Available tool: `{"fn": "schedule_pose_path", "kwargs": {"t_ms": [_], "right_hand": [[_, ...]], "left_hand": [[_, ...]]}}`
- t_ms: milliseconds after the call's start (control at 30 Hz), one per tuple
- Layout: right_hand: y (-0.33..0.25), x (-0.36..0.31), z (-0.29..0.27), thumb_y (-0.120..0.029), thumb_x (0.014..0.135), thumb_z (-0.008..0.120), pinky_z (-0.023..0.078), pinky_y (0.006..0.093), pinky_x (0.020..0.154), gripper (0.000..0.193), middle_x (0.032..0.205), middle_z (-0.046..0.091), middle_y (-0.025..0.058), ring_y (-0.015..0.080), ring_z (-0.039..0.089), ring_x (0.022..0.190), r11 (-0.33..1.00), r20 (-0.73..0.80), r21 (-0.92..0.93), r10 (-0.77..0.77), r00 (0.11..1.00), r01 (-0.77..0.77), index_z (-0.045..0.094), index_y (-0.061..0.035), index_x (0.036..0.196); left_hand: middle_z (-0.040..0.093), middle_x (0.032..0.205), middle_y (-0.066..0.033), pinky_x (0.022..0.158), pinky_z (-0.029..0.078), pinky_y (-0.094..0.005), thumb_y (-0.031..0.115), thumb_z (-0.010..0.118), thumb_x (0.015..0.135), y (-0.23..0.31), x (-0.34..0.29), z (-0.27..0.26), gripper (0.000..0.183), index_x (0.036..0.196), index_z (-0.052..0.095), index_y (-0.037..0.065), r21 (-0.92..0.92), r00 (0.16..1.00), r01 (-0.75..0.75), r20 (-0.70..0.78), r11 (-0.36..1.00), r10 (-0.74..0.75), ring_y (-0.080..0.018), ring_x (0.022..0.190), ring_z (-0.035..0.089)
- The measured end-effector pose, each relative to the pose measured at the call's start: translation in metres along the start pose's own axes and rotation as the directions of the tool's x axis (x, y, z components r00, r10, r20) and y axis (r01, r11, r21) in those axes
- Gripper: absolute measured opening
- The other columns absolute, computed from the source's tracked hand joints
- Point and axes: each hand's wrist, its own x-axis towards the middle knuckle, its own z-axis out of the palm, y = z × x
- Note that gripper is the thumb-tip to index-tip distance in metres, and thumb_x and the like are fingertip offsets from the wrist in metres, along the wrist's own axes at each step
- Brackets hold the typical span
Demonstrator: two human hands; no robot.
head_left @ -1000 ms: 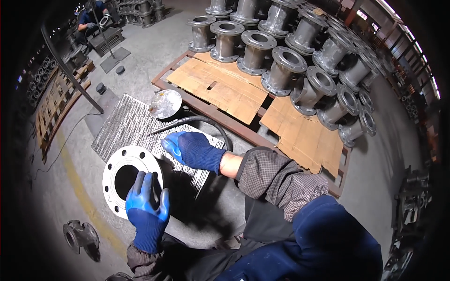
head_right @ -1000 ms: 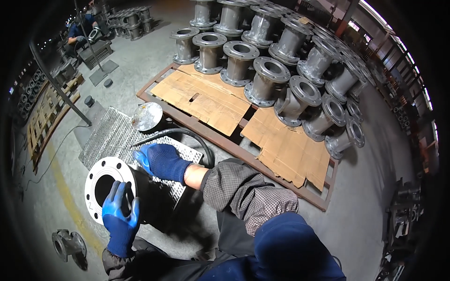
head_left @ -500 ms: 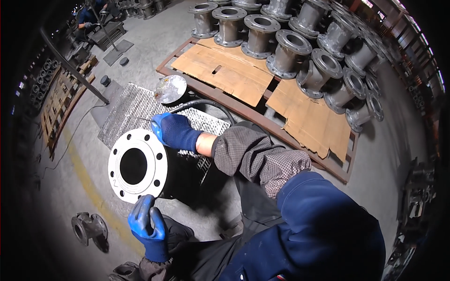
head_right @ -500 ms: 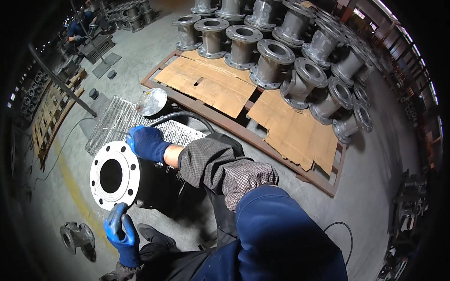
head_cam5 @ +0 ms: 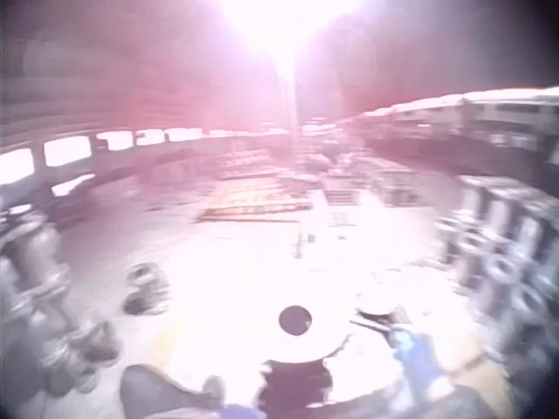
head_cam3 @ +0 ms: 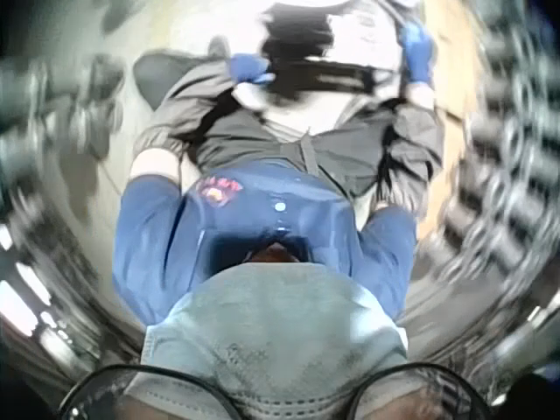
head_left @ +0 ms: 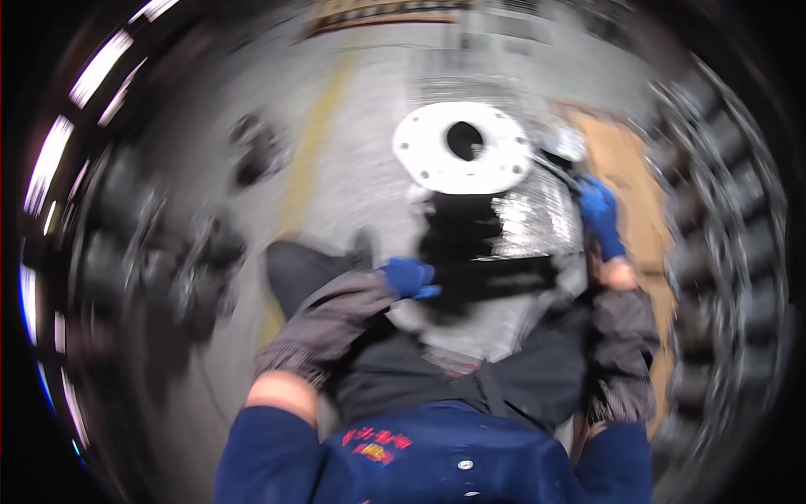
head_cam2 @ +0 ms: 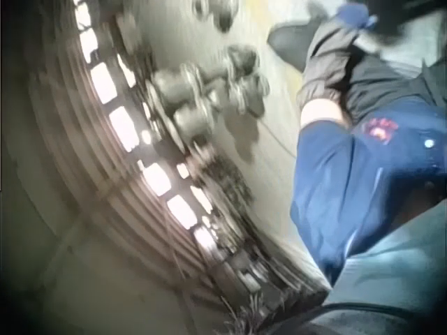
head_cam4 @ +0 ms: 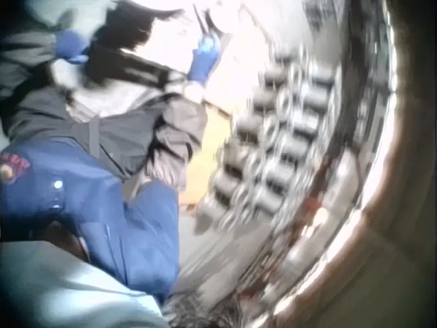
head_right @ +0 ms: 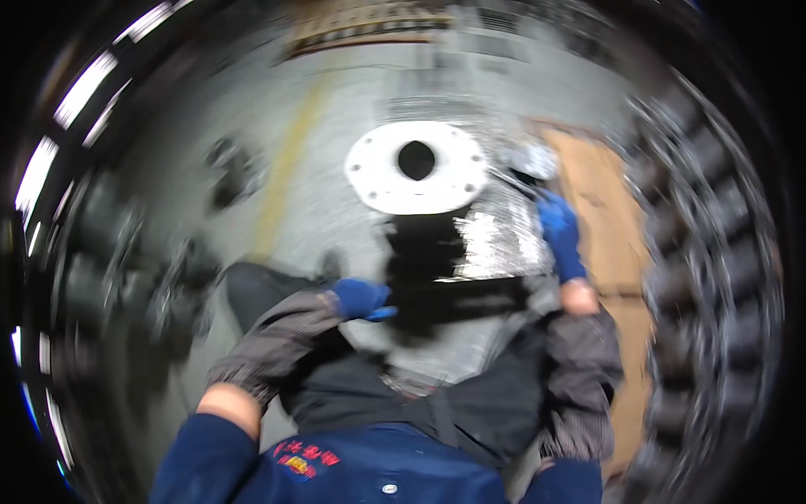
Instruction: The person uses a pneumatic grinding tool to smooth the surfaces and flange edges of cast metal pipe fittings, turning the objects over to reach different sides and then placing them onto a pallet.
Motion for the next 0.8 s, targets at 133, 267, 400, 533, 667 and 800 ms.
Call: {"fn": "schedule_pose_path", "kwargs": {"t_ms": [133, 267, 400, 533, 667, 800], "right_hand": [[0.002, -0.021, -0.011, -0.023, 0.095, 0.043, 0.035, 0.0191, 0.046, 0.030, 0.072, 0.059, 0.0020, 0.0061, 0.047, 0.050, 0.733, 0.189, 0.443, 0.486, 0.853, -0.516, 0.058, -0.0069, 0.115], [-0.025, -0.016, -0.028, -0.028, 0.095, 0.046, 0.031, 0.0181, 0.043, 0.029, 0.070, 0.058, -0.0007, 0.0039, 0.045, 0.049, 0.789, 0.250, 0.334, 0.454, 0.855, -0.516, 0.061, -0.0116, 0.113], [-0.020, -0.012, -0.017, -0.019, 0.094, 0.045, 0.034, 0.0186, 0.049, 0.028, 0.077, 0.059, -0.0015, 0.0041, 0.046, 0.057, 0.921, 0.191, 0.203, 0.297, 0.936, -0.333, 0.059, -0.0077, 0.115], [-0.023, -0.009, -0.026, -0.010, 0.092, 0.043, 0.037, 0.0173, 0.054, 0.029, 0.082, 0.057, -0.0023, 0.0033, 0.047, 0.064, 0.926, 0.164, 0.190, 0.297, 0.941, -0.325, 0.057, -0.0021, 0.117], [-0.065, -0.009, -0.005, -0.007, 0.091, 0.043, 0.035, 0.0132, 0.051, 0.029, 0.079, 0.053, -0.0054, -0.0007, 0.044, 0.060, 0.896, 0.137, 0.204, 0.374, 0.917, -0.396, 0.055, 0.0007, 0.117], [-0.064, -0.004, 0.003, -0.011, 0.087, 0.048, 0.046, 0.0260, 0.070, 0.027, 0.093, 0.062, 0.0074, 0.0142, 0.058, 0.079, 0.948, 0.057, 0.103, 0.298, 0.953, -0.302, 0.059, 0.0001, 0.110]], "left_hand": [[0.060, 0.067, -0.0188, 0.055, 0.043, -0.0519, 0.047, 0.049, 0.080, 0.021, -0.001, 0.032, 0.047, 0.068, 0.061, 0.003, -0.029, 0.940, 0.245, 0.252, 0.969, -0.230, -0.0388, 0.062, 0.058], [0.064, 0.074, -0.0166, 0.065, 0.048, -0.0478, 0.043, 0.051, 0.076, 0.080, -0.005, 0.045, 0.043, 0.076, 0.068, 0.004, -0.148, 0.880, 0.459, 0.214, 0.876, -0.424, -0.0327, 0.071, 0.062], [0.066, 0.082, -0.0164, 0.071, 0.048, -0.0491, 0.048, 0.049, 0.078, 0.108, -0.010, 0.068, 0.049, 0.084, 0.068, 0.003, -0.142, 0.889, 0.387, 0.321, 0.911, -0.327, -0.0340, 0.077, 0.063], [0.064, 0.074, -0.0194, 0.063, 0.047, -0.0516, 0.046, 0.049, 0.077, 0.103, 0.001, 0.050, 0.045, 0.082, 0.068, 0.005, -0.088, 0.956, 0.246, 0.187, 0.965, -0.226, -0.0378, 0.069, 0.062], [0.064, 0.075, -0.0139, 0.063, 0.049, -0.0402, 0.040, 0.053, 0.079, 0.076, 0.002, -0.002, 0.033, 0.083, 0.068, 0.010, -0.269, 0.967, 0.146, -0.165, 0.952, -0.195, -0.0303, 0.071, 0.063], [0.066, 0.092, -0.0147, 0.070, 0.049, -0.0373, 0.015, 0.053, 0.078, 0.115, 0.024, -0.089, 0.029, 0.103, 0.065, 0.008, -0.269, 0.782, -0.125, -0.619, 0.955, -0.072, -0.0295, 0.078, 0.062]]}}
